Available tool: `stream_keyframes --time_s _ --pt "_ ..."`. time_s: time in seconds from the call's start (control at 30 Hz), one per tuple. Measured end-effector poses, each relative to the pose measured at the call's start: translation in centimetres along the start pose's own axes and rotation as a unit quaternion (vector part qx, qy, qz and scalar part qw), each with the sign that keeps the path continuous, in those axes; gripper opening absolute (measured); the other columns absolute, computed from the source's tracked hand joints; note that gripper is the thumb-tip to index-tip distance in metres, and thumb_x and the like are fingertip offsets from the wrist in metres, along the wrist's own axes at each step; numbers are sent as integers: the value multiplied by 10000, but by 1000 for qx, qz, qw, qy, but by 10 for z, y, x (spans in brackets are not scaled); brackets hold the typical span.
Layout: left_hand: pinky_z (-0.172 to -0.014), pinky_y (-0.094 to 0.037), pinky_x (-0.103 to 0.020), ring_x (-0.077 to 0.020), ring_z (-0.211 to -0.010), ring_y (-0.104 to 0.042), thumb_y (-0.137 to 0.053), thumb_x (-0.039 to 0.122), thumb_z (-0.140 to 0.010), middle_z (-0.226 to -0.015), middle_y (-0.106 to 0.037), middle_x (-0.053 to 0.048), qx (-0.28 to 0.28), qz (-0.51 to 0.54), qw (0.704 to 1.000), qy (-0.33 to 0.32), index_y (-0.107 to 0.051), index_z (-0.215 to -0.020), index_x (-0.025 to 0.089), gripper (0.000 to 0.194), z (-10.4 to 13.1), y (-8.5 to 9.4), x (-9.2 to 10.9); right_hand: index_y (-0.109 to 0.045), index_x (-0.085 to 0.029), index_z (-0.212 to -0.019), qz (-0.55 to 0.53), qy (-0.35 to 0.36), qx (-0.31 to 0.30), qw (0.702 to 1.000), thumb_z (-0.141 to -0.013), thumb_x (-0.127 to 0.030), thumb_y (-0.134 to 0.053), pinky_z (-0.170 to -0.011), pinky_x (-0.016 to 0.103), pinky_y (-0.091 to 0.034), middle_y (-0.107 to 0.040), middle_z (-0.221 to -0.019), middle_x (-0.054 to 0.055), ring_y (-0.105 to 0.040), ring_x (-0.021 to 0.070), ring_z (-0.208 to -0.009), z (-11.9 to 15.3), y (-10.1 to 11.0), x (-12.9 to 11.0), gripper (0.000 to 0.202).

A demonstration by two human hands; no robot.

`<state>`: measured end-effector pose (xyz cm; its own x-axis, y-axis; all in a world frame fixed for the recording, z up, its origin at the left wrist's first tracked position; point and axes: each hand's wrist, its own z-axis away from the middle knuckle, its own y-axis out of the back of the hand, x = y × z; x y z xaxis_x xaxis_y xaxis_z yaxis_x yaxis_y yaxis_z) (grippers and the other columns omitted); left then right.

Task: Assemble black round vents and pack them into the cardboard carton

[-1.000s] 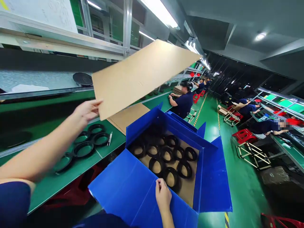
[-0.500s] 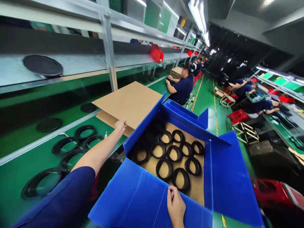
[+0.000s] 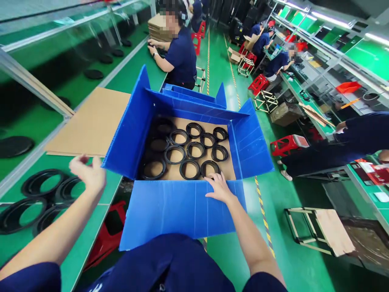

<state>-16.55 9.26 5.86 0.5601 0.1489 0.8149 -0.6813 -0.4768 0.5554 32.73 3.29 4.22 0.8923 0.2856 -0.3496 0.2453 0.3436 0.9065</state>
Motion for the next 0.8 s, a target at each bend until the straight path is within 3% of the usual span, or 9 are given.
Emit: stream_keyframes --time_s 0.07,0.1,0.17,0.23,0.3,0.43,0.57,0.63,0.8 --pt "-1104 -411 -596 -361 -1293 -496 -516 460 -938 -1258 -551 -150 138 -55 987 -62 -509 -1307 235 432 51 18 7 -561 -286 -1458 4 19 -36 999 -705 -375 -920 -1139 506 -388 -597 -1351 100 -500 312 -1303 -6 4 12 839" --pt "-1079 -440 -583 -355 -1200 -564 -567 473 -904 -1168 -598 -130 117 -71 984 -116 -570 -1221 257 383 77 21 12 -559 -287 -1454 -1 25 -40 999 -692 -368 -930 -1099 482 -429 -611 -1326 94 -523 301 -1275 -10 2 16 852" --pt "-1060 -462 -547 -334 -1077 -633 -612 463 -882 -1059 -668 -99 -90 -85 963 -239 -650 -1125 293 298 121 12 26 -544 -286 -1455 -4 31 -31 999 -678 -350 -942 -1057 479 -454 -603 -1328 97 -530 301 -1263 -17 -5 19 875" --pt "-1120 -405 -519 -336 -1180 -608 -638 446 -892 -1208 -686 -100 -304 -102 893 -314 -657 -1235 309 371 145 -12 40 -530 -279 -1455 -1 26 -11 1000 -682 -339 -943 -1064 508 -439 -549 -1394 119 -485 326 -1316 -18 -14 20 879" --pt "-1185 -290 -551 -380 -1347 -487 -750 420 -828 -1446 -568 -145 -382 -164 846 -333 -554 -1420 276 640 148 -42 50 -500 -271 -1475 4 15 15 1000 -710 -352 -925 -1074 510 -431 -462 -1483 145 -409 351 -1390 -12 -18 24 879" --pt "-1127 -252 -622 -462 -1289 -474 -938 350 -609 -1428 -517 -259 -381 -299 820 -303 -485 -1463 172 983 131 -82 52 -476 -240 -1475 17 27 42 999 -789 -392 -857 -1093 462 -420 -469 -1481 154 -445 331 -1375 16 -16 48 799" --pt "-1077 -299 -529 -413 -1209 -508 -950 363 -600 -1350 -546 -242 -373 -331 820 -282 -516 -1396 148 932 139 -90 54 -549 -132 -1333 50 62 56 995 -858 -456 -766 -1012 486 -423 -629 -1246 198 -580 369 -1173 34 -28 85 614" --pt "-1048 -315 -458 -369 -1199 -506 -929 343 -639 -1328 -557 -211 -363 -343 824 -267 -547 -1329 153 811 140 -96 57 -565 -120 -1264 94 32 113 989 -926 -534 -652 -938 472 -419 -651 -1159 207 -584 374 -1112 27 -43 100 541" --pt "-969 -333 -397 -332 -1158 -498 -881 282 -696 -1272 -574 -207 -346 -375 823 -249 -563 -1223 115 638 106 -108 64 -590 -125 -1155 106 3 209 972 -1012 -595 -459 -879 441 -369 -650 -1036 201 -566 355 -1027 1 -69 89 509"
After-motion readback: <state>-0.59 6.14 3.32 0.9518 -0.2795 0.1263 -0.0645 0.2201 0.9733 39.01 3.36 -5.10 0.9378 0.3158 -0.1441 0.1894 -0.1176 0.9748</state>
